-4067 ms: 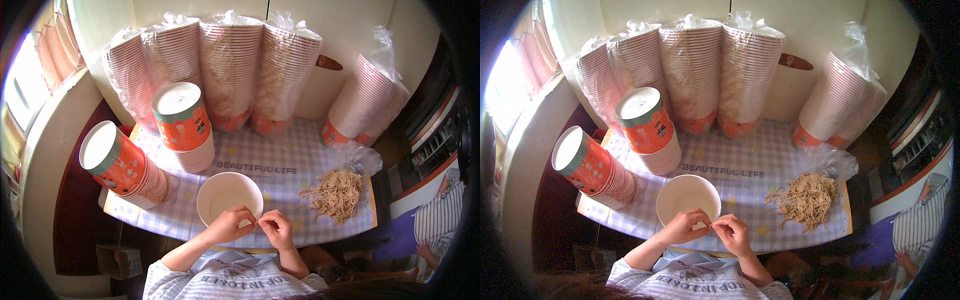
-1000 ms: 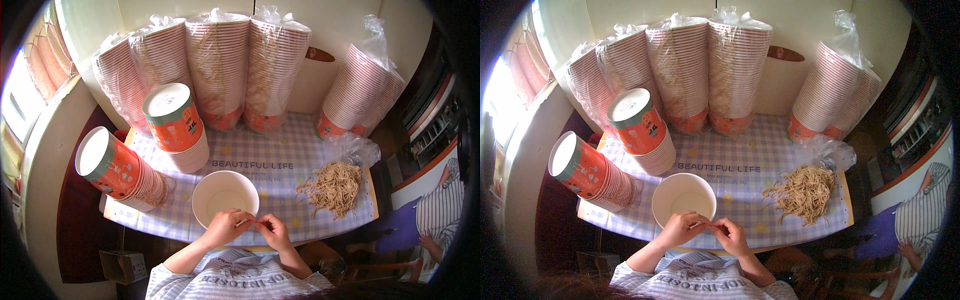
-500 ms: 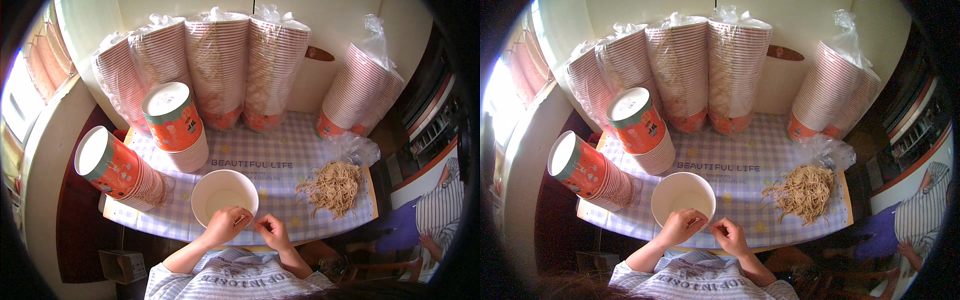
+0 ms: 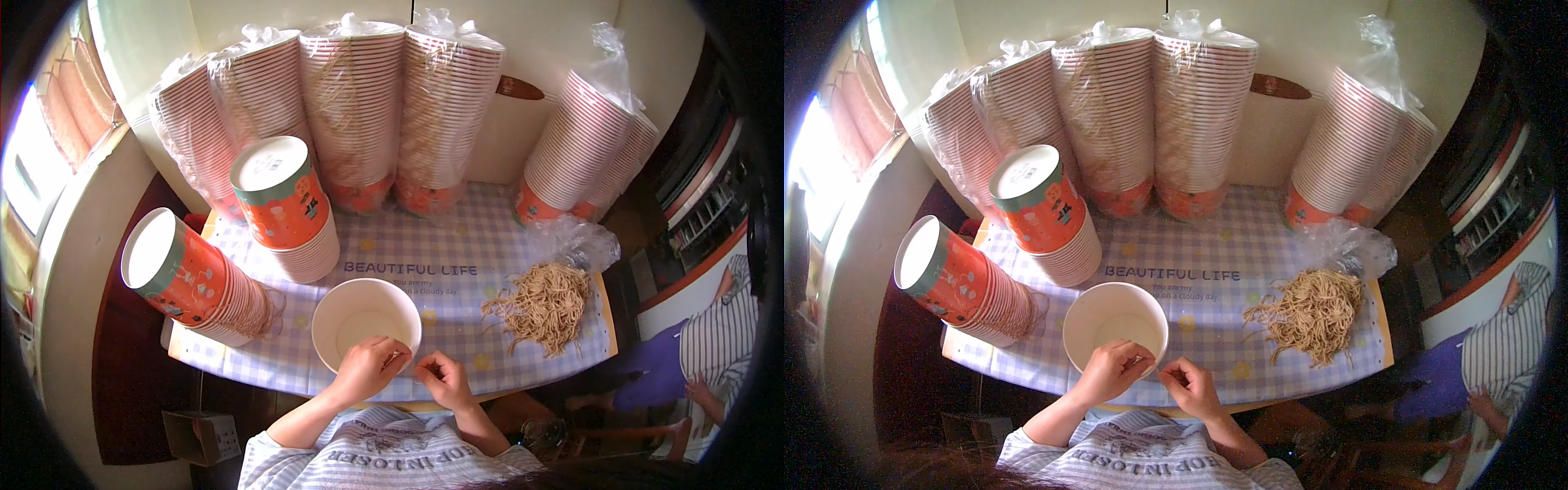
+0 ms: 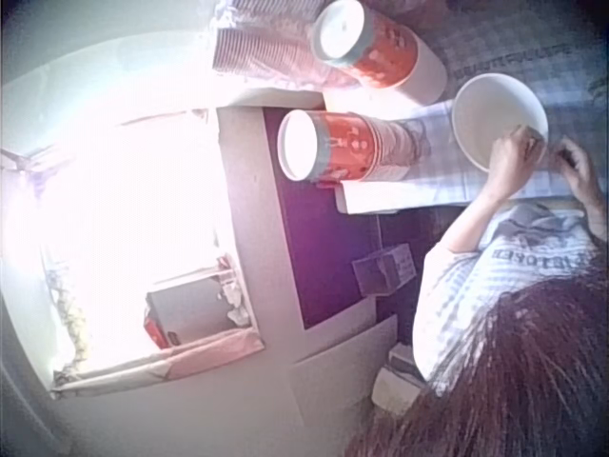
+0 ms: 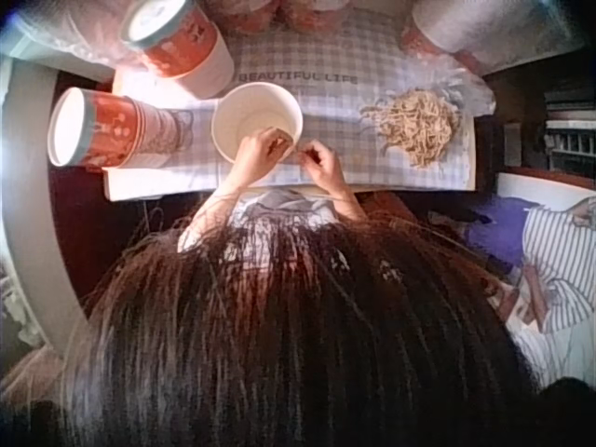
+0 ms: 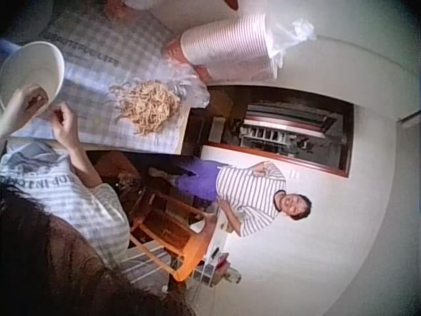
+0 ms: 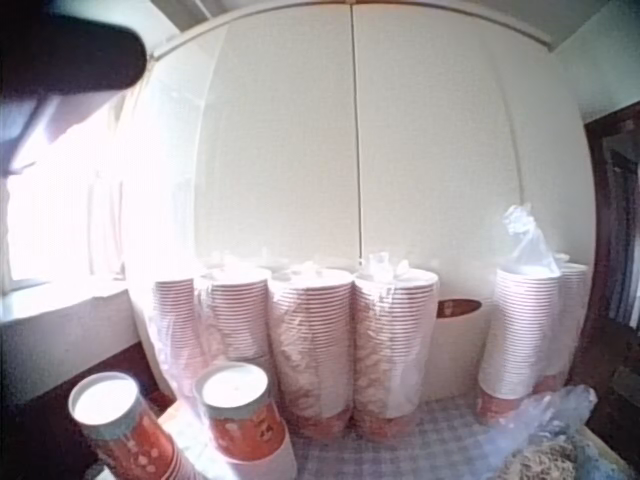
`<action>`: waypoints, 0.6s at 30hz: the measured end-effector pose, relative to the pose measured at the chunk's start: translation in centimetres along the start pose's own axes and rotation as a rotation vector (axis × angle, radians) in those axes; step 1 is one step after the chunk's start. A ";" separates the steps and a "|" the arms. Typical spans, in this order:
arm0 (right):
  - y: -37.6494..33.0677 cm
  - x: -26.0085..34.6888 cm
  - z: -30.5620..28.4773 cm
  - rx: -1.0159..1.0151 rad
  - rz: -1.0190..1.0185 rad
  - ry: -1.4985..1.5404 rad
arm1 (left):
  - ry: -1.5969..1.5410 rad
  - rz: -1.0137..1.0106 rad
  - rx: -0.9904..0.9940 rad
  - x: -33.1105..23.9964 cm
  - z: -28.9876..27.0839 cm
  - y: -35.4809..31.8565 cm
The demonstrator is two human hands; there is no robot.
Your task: Securing paper containers with rubber bands.
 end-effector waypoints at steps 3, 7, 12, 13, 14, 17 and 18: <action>-0.1 -0.2 0.0 0.002 -0.009 -0.023 | 0.014 0.029 -0.022 -0.1 0.0 0.0; 0.0 0.2 0.0 0.011 -0.027 -0.076 | 0.142 0.092 -0.073 -0.6 -0.3 -0.1; -0.1 0.7 -0.1 0.005 -0.062 -0.131 | 0.218 0.122 -0.084 -1.1 -0.3 0.0; -0.1 0.6 0.0 0.007 -0.063 -0.130 | 0.236 0.129 -0.090 -1.2 -0.3 -0.1; -0.1 0.7 0.1 0.018 -0.085 -0.148 | 0.254 0.135 -0.096 -1.2 -0.3 -0.1; -0.1 0.9 0.4 0.038 -0.112 -0.170 | 0.330 0.143 -0.110 -1.5 -0.4 -0.3; -0.3 1.2 0.2 0.031 -0.113 -0.183 | 0.323 0.152 -0.104 -1.6 -0.2 -0.1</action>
Point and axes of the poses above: each hand's wrist, its own y-axis towards the middle knuckle, its own z-axis out of the palm, x = y × z, the point moved 9 cm from there along y, towards the middle knuckle
